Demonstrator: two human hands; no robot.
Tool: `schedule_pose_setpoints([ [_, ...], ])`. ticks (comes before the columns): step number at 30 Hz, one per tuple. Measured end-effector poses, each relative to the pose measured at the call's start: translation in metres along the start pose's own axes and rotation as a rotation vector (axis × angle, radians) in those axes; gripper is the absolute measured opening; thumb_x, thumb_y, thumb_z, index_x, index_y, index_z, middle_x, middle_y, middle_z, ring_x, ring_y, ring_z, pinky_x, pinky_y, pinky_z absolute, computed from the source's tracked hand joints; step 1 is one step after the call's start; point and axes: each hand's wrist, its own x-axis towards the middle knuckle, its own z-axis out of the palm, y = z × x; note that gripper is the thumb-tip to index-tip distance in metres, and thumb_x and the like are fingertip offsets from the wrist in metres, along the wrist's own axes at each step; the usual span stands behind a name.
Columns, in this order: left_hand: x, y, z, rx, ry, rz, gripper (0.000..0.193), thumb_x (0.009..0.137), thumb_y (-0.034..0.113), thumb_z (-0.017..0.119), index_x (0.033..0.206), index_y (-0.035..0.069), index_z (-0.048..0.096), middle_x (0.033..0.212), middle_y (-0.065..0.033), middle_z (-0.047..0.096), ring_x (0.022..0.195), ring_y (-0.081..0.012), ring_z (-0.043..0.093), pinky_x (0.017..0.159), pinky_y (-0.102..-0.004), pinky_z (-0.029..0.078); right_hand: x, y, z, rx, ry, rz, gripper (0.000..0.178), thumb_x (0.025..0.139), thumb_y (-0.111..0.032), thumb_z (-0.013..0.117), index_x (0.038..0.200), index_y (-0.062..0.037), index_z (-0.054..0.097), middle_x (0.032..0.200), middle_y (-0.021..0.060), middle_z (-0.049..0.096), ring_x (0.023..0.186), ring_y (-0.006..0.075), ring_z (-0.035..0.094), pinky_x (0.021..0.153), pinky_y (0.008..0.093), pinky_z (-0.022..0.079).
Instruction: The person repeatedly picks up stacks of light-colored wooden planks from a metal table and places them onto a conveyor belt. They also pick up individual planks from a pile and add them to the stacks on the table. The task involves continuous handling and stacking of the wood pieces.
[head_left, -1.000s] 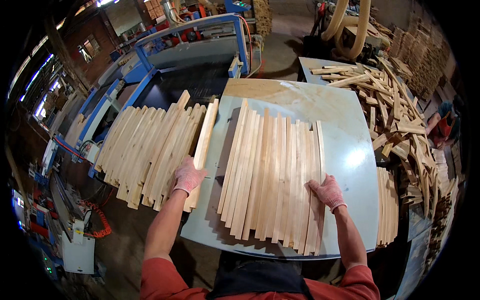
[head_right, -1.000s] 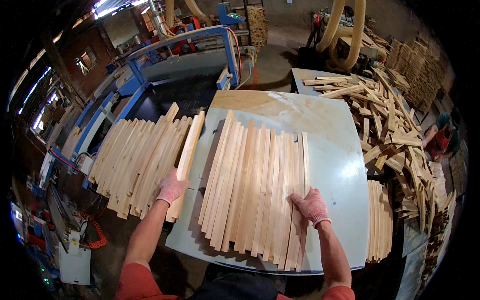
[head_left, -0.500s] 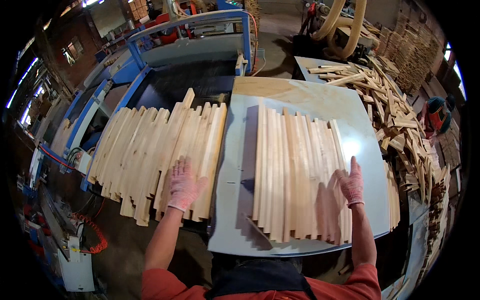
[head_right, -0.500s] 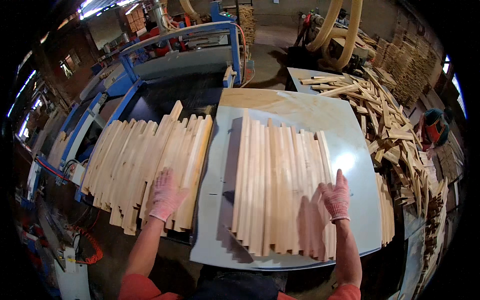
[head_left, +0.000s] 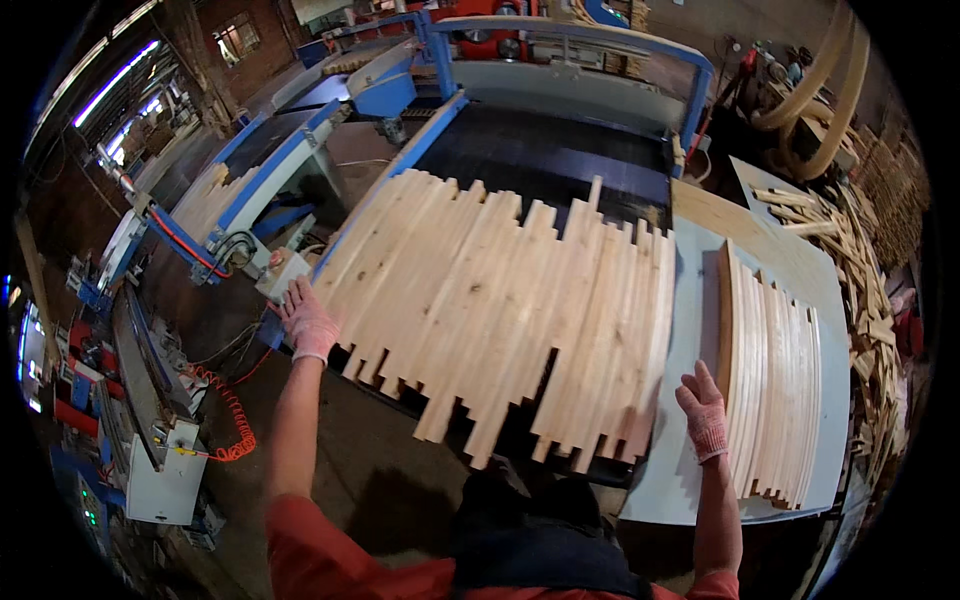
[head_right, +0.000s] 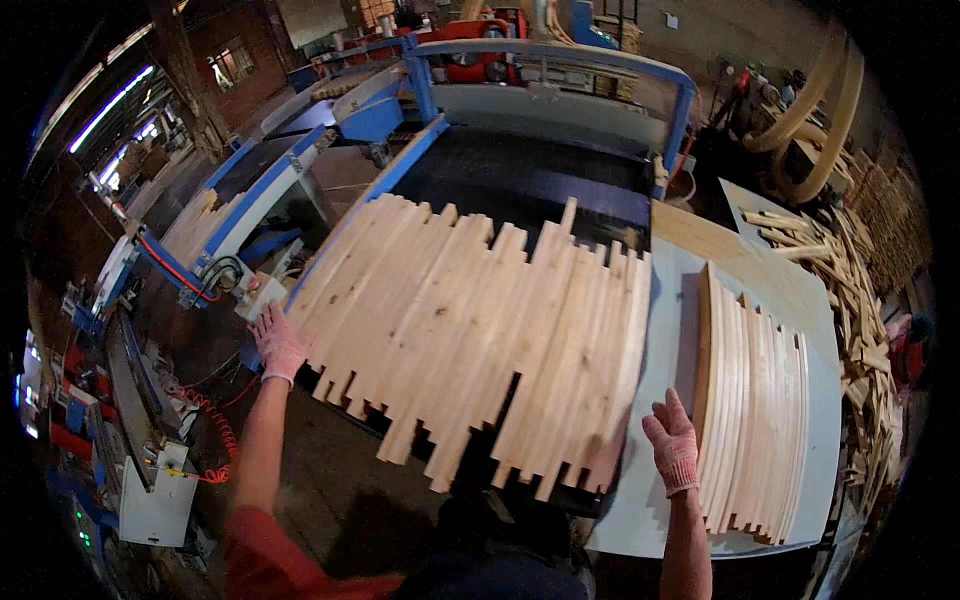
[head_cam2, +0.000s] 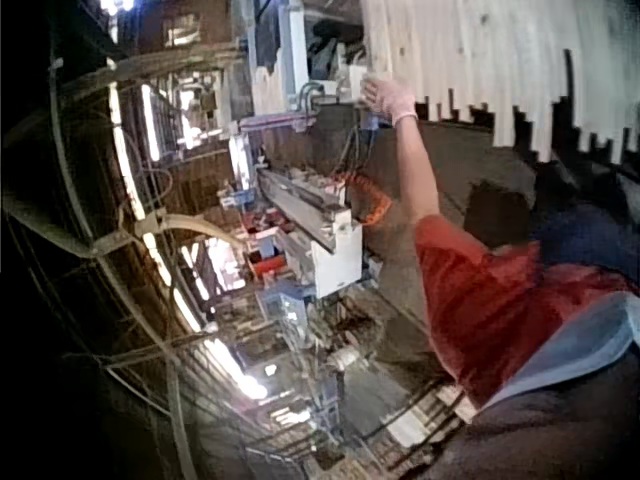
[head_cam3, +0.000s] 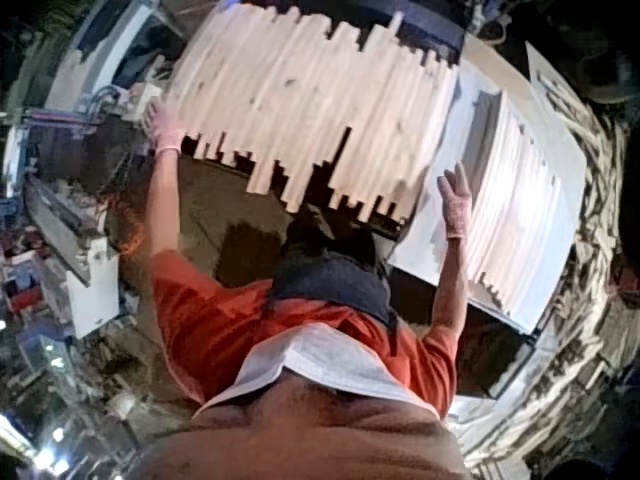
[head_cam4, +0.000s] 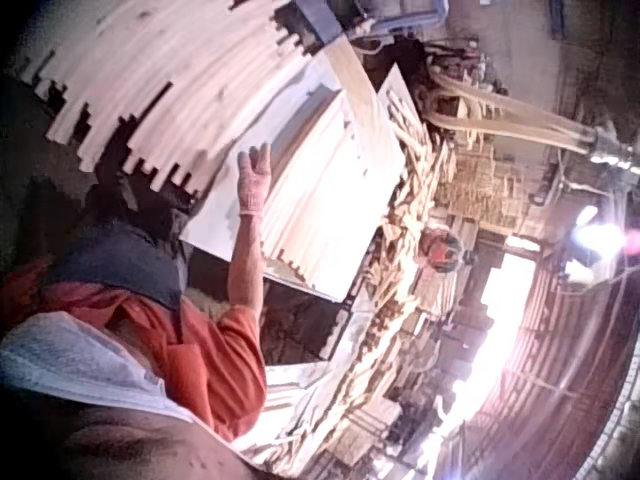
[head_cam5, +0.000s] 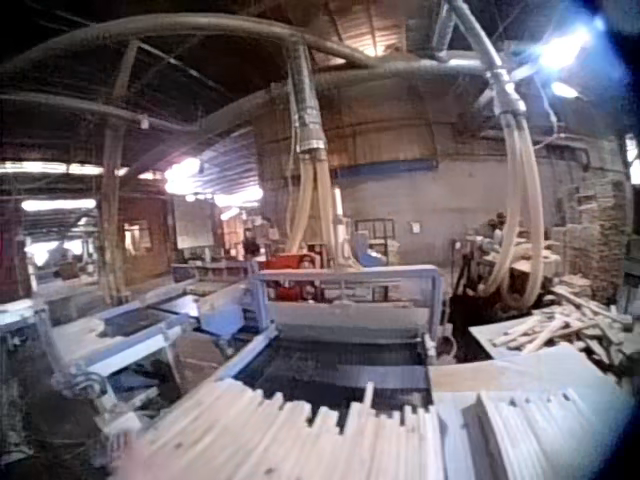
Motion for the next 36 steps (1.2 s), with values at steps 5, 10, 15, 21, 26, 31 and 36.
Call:
schedule_pose_setpoints([
  [5, 0.086, -0.075, 0.005, -0.082, 0.02, -0.211, 0.108, 0.088, 0.057, 0.072, 0.166, 0.001, 0.023, 0.172, -0.0215, 0.028, 0.159, -0.0402, 0.026, 0.13, -0.0517, 0.018, 0.037, 0.014, 0.055, -0.131, 0.063, 0.066, 0.072, 0.104, -0.013, 0.069, 0.165, 0.0011, 0.034, 0.152, 0.0242, 0.057, 0.128, 0.0283, 0.064, 0.107, 0.0382, 0.052],
  [10, 0.111, -0.087, 0.009, -0.04, -0.006, -0.193, 0.102, 0.088, 0.054, 0.072, 0.164, 0.002, 0.027, 0.168, -0.0207, 0.034, 0.156, -0.0359, 0.032, 0.129, -0.0481, 0.021, 0.05, 0.012, 0.063, -0.11, 0.128, 0.017, 0.073, 0.104, -0.019, 0.07, 0.163, 0.0053, 0.035, 0.156, 0.0236, 0.053, 0.134, 0.0285, 0.06, 0.111, 0.0374, 0.049],
  [15, 0.101, -0.103, 0.006, -0.146, 0.029, -0.135, 0.105, 0.084, 0.051, 0.076, 0.164, 0.004, 0.028, 0.167, -0.0203, 0.035, 0.156, -0.0365, 0.032, 0.129, -0.0491, 0.023, 0.046, 0.0, 0.084, -0.067, 0.158, -0.004, 0.069, 0.106, -0.024, 0.065, 0.161, 0.0059, 0.037, 0.161, 0.0215, 0.048, 0.148, 0.0291, 0.048, 0.12, 0.0372, 0.039],
  [21, 0.038, -0.097, -0.012, -0.911, 0.119, 0.211, 0.063, 0.089, 0.038, 0.074, 0.139, 0.003, 0.059, 0.139, -0.0207, 0.062, 0.135, -0.0368, 0.053, 0.116, -0.0479, 0.041, 0.061, 0.023, 0.077, -0.281, 0.104, -0.106, 0.063, 0.106, -0.047, 0.058, 0.153, -0.0048, 0.053, 0.14, 0.0136, 0.066, 0.131, 0.027, 0.06, 0.112, 0.0369, 0.045],
  [26, -0.153, -0.058, -0.009, -1.556, -0.525, 0.493, 0.041, 0.107, 0.031, 0.059, 0.127, -0.001, 0.074, 0.124, -0.013, 0.075, 0.116, -0.0234, 0.071, 0.106, -0.0399, 0.055, 0.033, 0.05, 0.08, 0.038, 0.097, -0.045, 0.074, 0.106, -0.046, 0.062, 0.157, 0.0045, 0.046, 0.141, 0.0172, 0.065, 0.129, 0.024, 0.061, 0.111, 0.0362, 0.045],
  [31, -0.238, 0.012, 0.006, -1.552, -1.23, 0.819, 0.062, 0.106, 0.045, 0.06, 0.144, -0.005, 0.061, 0.138, -0.0222, 0.069, 0.131, -0.0332, 0.066, 0.116, -0.0462, 0.049, -0.003, 0.018, 0.084, -0.096, 0.214, -0.136, 0.067, 0.105, -0.039, 0.067, 0.154, 0.0038, 0.051, 0.142, 0.0168, 0.066, 0.131, 0.0242, 0.061, 0.114, 0.0341, 0.044],
  [36, -0.31, 0.056, 0.023, -1.55, -1.721, 0.756, 0.06, 0.104, 0.034, 0.065, 0.145, -0.009, 0.058, 0.139, -0.0237, 0.068, 0.131, -0.033, 0.066, 0.117, -0.0444, 0.048, -0.073, 0.049, 0.084, 0.005, 0.128, -0.097, 0.067, 0.104, -0.03, 0.068, 0.157, 0.0046, 0.046, 0.135, 0.01, 0.07, 0.114, 0.015, 0.062, 0.103, 0.0287, 0.05],
])
